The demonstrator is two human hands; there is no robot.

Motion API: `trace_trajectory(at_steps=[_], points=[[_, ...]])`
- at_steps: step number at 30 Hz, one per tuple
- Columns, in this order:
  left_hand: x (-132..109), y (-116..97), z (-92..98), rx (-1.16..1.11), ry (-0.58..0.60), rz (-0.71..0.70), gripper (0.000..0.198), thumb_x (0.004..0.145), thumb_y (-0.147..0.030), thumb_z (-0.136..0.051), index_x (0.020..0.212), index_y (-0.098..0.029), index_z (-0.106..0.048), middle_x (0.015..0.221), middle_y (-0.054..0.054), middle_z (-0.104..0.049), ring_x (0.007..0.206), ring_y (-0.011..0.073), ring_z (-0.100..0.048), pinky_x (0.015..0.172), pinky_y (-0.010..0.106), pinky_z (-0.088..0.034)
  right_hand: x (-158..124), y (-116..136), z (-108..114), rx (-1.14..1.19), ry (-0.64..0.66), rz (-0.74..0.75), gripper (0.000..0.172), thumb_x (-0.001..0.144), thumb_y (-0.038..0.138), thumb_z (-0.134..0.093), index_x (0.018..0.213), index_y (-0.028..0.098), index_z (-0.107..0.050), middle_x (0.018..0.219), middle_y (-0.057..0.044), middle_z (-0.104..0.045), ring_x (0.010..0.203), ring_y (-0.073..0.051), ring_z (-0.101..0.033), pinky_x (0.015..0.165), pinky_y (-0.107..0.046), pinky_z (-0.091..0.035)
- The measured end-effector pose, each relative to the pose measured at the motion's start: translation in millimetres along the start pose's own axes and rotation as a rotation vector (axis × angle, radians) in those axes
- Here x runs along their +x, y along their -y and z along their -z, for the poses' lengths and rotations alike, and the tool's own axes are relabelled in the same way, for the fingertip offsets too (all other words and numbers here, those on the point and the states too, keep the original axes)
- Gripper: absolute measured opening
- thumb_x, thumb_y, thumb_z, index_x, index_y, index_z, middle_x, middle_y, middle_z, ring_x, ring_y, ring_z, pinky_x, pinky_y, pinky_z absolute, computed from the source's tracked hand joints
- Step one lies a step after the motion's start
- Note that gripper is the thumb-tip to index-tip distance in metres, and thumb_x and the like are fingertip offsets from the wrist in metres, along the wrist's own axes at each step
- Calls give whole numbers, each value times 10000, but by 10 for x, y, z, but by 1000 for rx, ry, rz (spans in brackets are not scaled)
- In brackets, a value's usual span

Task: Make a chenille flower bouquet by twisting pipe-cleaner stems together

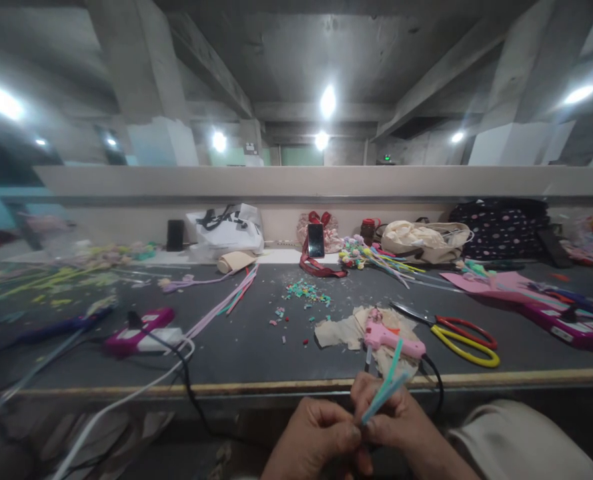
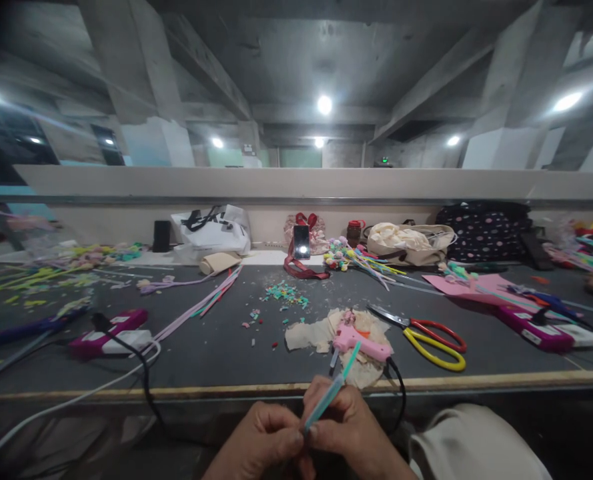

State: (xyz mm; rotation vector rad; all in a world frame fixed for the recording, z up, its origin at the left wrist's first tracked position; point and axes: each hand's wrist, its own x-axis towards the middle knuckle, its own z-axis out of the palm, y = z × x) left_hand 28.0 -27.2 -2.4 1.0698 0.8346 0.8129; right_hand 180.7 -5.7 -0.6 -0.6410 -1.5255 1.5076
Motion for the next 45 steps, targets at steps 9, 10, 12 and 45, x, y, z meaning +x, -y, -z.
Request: trace_trajectory(at_steps=[9,10,12,45], points=[[86,-9,15,322,-445,-272,176,588,-295,-600,504,-144,-633,479,0,-577,463,114,-458,470,211,-345,51,-97,-148,-38,-326,-99,237,606,349,-649,600,129,-561,460,51,-479,358,-37,-335,340,-139,-240],[88,-5,4,397,-488,-311,157,593,-279,-594,508,-156,-642,491,0,-589,488,123,-475,492,211,-350,51,-95,-162,-44,-333,-84,233,600,348,-652,620,131,-569,482,45,-492,372,-43,-355,343,-141,-256],[86,6,-21,503,-545,-362,140,602,-270,-586,525,-178,-658,527,6,-619,540,146,-513,536,212,-364,52,-104,-176,-40,-355,-79,229,604,352,-647,627,140,-565,473,54,-470,373,-48,-358,335,-141,-265],[73,79,101,-144,-30,7,198,634,-303,-606,633,-127,-516,479,9,-600,394,74,-509,349,134,-342,-12,-130,-22,-209,-157,30,119,679,229,-592,590,151,-576,626,22,-478,598,-103,-451,549,-186,-353]])
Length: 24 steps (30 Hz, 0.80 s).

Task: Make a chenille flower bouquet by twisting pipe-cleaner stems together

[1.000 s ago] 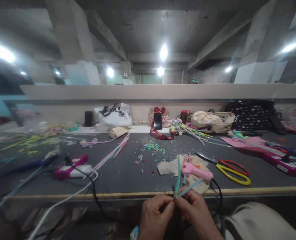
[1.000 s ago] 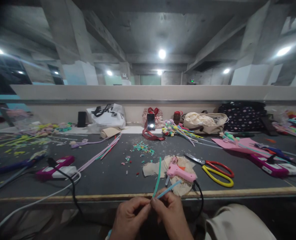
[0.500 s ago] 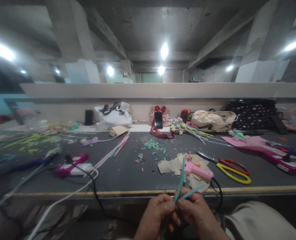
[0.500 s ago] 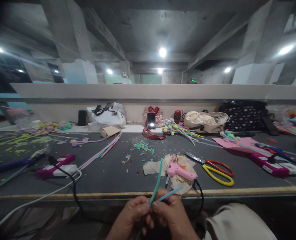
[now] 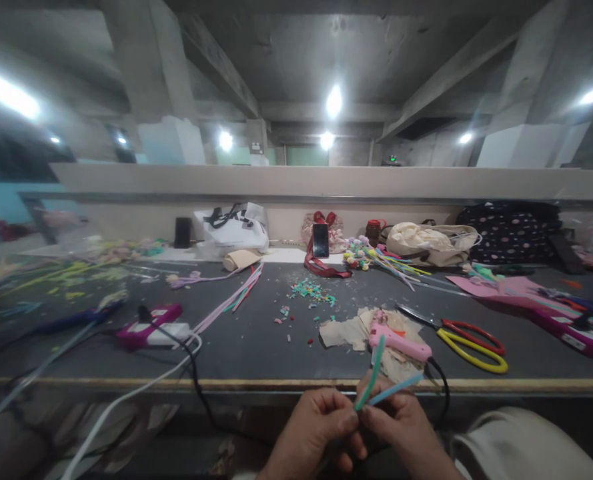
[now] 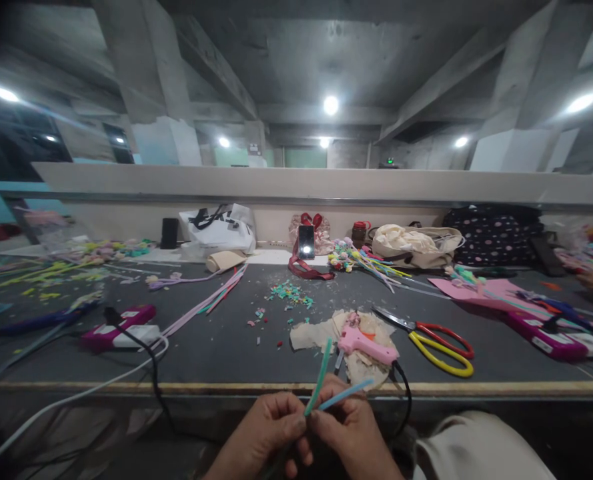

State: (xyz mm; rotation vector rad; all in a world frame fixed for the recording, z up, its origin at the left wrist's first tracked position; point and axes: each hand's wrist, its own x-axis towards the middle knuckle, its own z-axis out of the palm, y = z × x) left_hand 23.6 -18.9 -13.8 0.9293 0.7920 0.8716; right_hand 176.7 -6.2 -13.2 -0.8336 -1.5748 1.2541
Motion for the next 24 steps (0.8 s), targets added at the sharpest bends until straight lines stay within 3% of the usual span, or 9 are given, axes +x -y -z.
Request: trace_trajectory(at_steps=[4,8,14,21,24], points=[[-12,-17,-3,-64,24,75,192,604,-295,-622,615,-135,-516,450,1,-592,401,87,-529,342,134,-325,-14,6,11,174,111,-92,117,685,261,-573,649,150,-583,522,55,-416,412,-53,-335,380,-163,-236],[-22,16,-12,-172,110,131,131,549,-231,-615,566,-131,-532,371,-18,-548,331,85,-493,305,138,-283,-15,25,-8,258,151,-130,85,670,226,-580,619,159,-569,502,67,-391,403,-46,-301,388,-167,-229],[26,100,11,-193,208,197,63,490,-138,-550,520,-87,-572,340,-19,-523,301,58,-447,330,149,-312,-12,-8,23,244,171,-101,38,608,202,-630,592,170,-615,647,39,-434,491,-60,-368,436,-171,-281],[93,154,71,-142,136,201,47,531,-158,-543,556,-118,-537,326,-17,-533,292,83,-473,279,135,-219,37,48,53,91,150,-47,71,611,234,-629,591,174,-661,620,21,-476,526,-83,-433,439,-165,-324],[91,128,38,-133,63,182,32,545,-152,-531,572,-135,-524,310,-31,-511,296,89,-483,274,133,-206,68,0,32,57,38,-152,84,602,240,-629,616,156,-627,513,42,-476,420,-59,-400,379,-151,-298]])
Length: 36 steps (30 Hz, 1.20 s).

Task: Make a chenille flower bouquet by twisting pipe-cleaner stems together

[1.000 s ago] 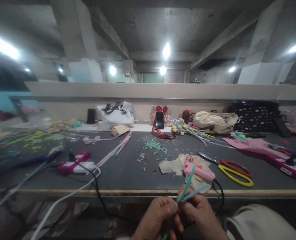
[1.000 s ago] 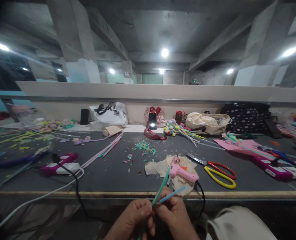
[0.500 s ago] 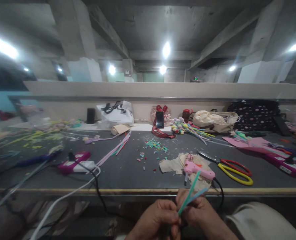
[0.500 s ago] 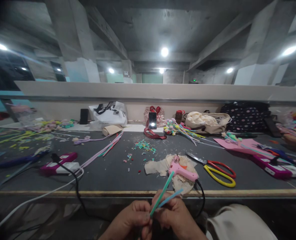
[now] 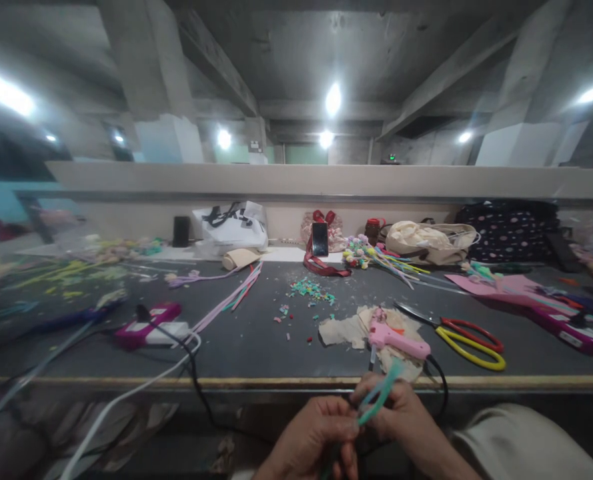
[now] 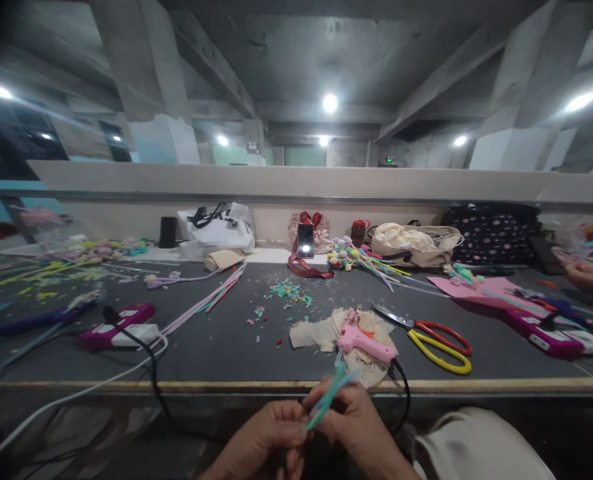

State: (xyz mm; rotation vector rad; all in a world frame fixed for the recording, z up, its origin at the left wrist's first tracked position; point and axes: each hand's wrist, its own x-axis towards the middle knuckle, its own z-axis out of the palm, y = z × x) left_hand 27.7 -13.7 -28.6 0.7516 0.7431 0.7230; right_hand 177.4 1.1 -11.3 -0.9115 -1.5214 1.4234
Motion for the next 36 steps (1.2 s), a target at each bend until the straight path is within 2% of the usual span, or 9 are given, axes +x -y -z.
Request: trace_trajectory(at_steps=[3,7,14,19,23,26,29,31,36], points=[[-8,-35,-44,17,-115,-77,63,564,-190,-549,587,-141,-517,309,-35,-504,292,79,-465,285,132,-217,22,-61,-15,0,-134,-112,138,623,282,-600,625,146,-579,410,74,-417,316,-33,-317,314,-137,-234],[-12,-48,-62,105,-238,-187,154,578,-262,-601,602,-139,-512,372,-20,-543,329,77,-474,307,138,-245,-13,-34,-27,-33,-106,-2,205,647,342,-591,696,143,-585,500,50,-456,383,-50,-379,342,-140,-276],[15,5,-22,154,-255,-311,203,602,-320,-593,628,-140,-503,352,-30,-525,318,71,-443,328,150,-256,-39,-1,-46,49,-1,53,282,653,381,-581,814,149,-581,532,50,-443,396,-47,-345,357,-148,-272],[13,-9,-30,229,-297,-269,217,575,-334,-610,608,-144,-509,324,-41,-514,299,69,-434,326,152,-269,-6,-26,-72,26,-77,5,204,646,330,-603,726,143,-620,517,53,-449,377,-31,-308,344,-139,-241],[-33,-36,-45,172,-166,-227,189,598,-310,-592,589,-133,-527,315,-37,-511,276,60,-417,315,149,-247,-24,-28,-75,107,-29,-22,160,658,297,-588,643,139,-608,404,84,-361,340,-30,-257,333,-146,-186],[-63,-45,-48,1,45,-141,162,567,-268,-607,563,-122,-536,300,-61,-451,272,57,-407,326,159,-273,-47,-52,-71,231,58,-43,124,628,257,-613,610,145,-564,443,75,-400,354,-30,-260,353,-156,-185],[-79,-59,-51,-65,135,-33,173,539,-255,-621,579,-105,-546,337,-53,-464,293,51,-412,342,159,-297,-59,-35,-76,238,80,-62,157,618,279,-627,599,139,-560,473,62,-436,370,-29,-259,375,-156,-202],[-88,-80,-58,-4,103,-58,199,568,-278,-608,641,-101,-554,422,-6,-554,354,72,-472,355,158,-312,-66,18,-89,195,47,-37,181,644,307,-611,610,133,-577,473,55,-457,389,-39,-309,406,-156,-254],[-121,-123,-108,189,-175,-237,158,548,-222,-636,613,-128,-527,473,8,-606,444,103,-520,421,182,-346,-69,100,-107,56,-8,36,178,674,306,-589,676,132,-623,543,16,-557,527,-114,-489,535,-215,-376]])
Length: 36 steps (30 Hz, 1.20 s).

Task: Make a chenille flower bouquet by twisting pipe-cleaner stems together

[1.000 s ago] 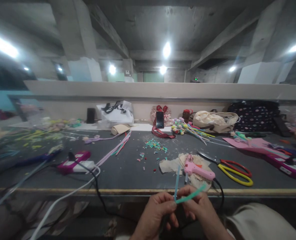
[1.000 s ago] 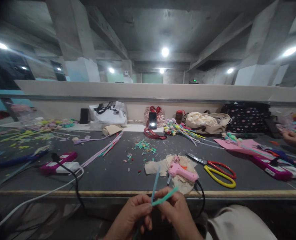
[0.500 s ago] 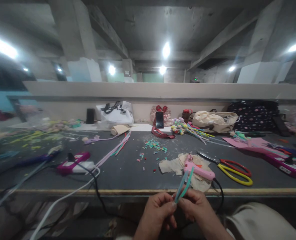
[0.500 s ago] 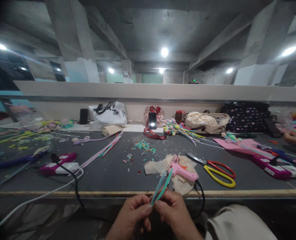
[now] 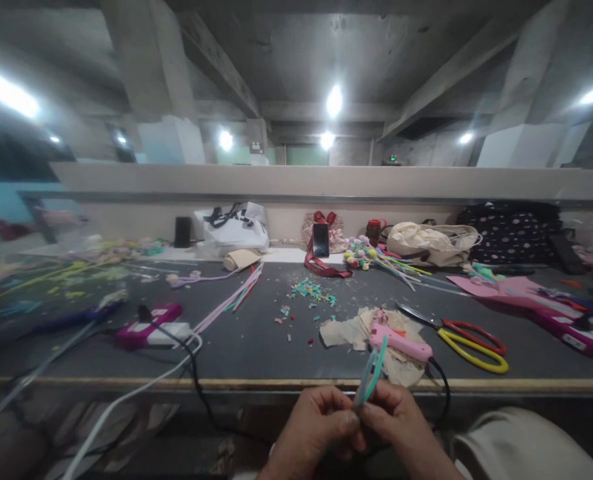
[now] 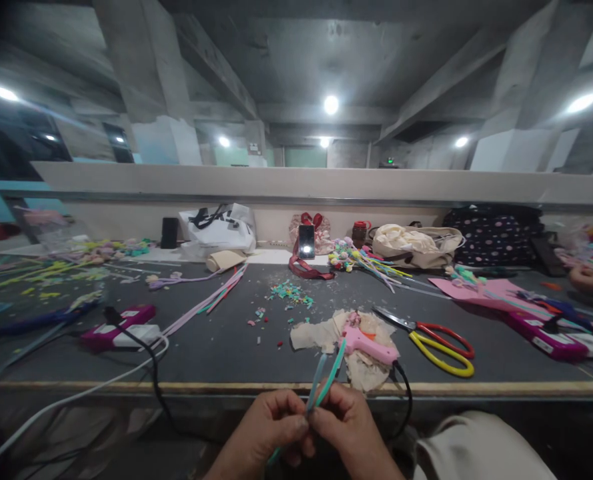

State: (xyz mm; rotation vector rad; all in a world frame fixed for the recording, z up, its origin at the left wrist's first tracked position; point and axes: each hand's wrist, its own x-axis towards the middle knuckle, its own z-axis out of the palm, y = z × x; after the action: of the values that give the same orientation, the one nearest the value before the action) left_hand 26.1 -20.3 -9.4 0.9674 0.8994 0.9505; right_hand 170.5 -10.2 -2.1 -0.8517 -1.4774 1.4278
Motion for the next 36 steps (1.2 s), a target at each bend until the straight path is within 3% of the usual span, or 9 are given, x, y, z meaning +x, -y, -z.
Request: trace_trajectory(at_steps=[6,11,15,19,22,25,29,31,36], points=[[2,24,-18,88,-70,-101,232,595,-343,-617,603,-120,-555,442,-8,-563,414,81,-464,438,188,-328,58,-168,51,-48,-94,17,163,634,302,-625,655,142,-640,543,21,-566,490,-90,-452,482,-190,-358],[65,45,9,53,-111,-107,284,614,-409,-591,633,-129,-546,434,-21,-524,408,82,-448,427,188,-331,49,-159,15,-57,-213,-25,269,670,386,-572,575,135,-565,407,76,-372,353,-39,-260,348,-157,-209],[87,50,-4,114,-203,-160,264,604,-406,-589,633,-148,-538,428,-32,-506,400,83,-414,425,192,-320,16,-99,-17,-184,-379,127,276,655,375,-582,499,155,-523,436,55,-396,404,-72,-341,388,-178,-282],[65,38,-62,334,-306,-306,184,630,-327,-565,567,-154,-564,455,-34,-480,458,96,-396,457,192,-302,31,-99,-44,-176,-361,102,198,629,368,-604,653,172,-610,522,33,-475,425,-88,-388,369,-178,-314],[36,9,-100,468,-370,-419,159,622,-284,-575,515,-167,-579,482,-23,-486,512,115,-411,481,193,-293,48,-137,-48,-196,-403,107,188,622,363,-613,633,176,-616,479,46,-433,401,-85,-377,347,-174,-304],[30,-3,-106,515,-372,-432,179,625,-283,-573,483,-175,-557,478,-21,-475,510,116,-412,473,193,-290,42,-159,-32,-277,-399,157,152,635,336,-612,614,185,-617,483,35,-466,418,-99,-419,376,-185,-344],[76,35,-79,313,-300,-245,227,640,-384,-541,570,-168,-537,452,-36,-457,433,93,-388,423,194,-312,31,-116,-14,-359,-315,361,86,689,270,-573,666,204,-624,631,-18,-573,606,-163,-532,574,-241,-428],[110,66,-73,127,-243,-185,271,618,-432,-558,621,-164,-519,448,-41,-468,409,82,-386,402,190,-326,37,-93,-26,-340,-277,383,81,702,257,-560,693,204,-622,702,-35,-589,688,-185,-546,642,-261,-428],[184,147,-98,-145,-116,-142,335,565,-453,-618,659,-150,-514,467,-25,-521,400,64,-415,382,166,-341,55,-125,-81,-29,-359,154,165,673,351,-581,631,194,-549,496,36,-500,435,-107,-459,438,-204,-381]])
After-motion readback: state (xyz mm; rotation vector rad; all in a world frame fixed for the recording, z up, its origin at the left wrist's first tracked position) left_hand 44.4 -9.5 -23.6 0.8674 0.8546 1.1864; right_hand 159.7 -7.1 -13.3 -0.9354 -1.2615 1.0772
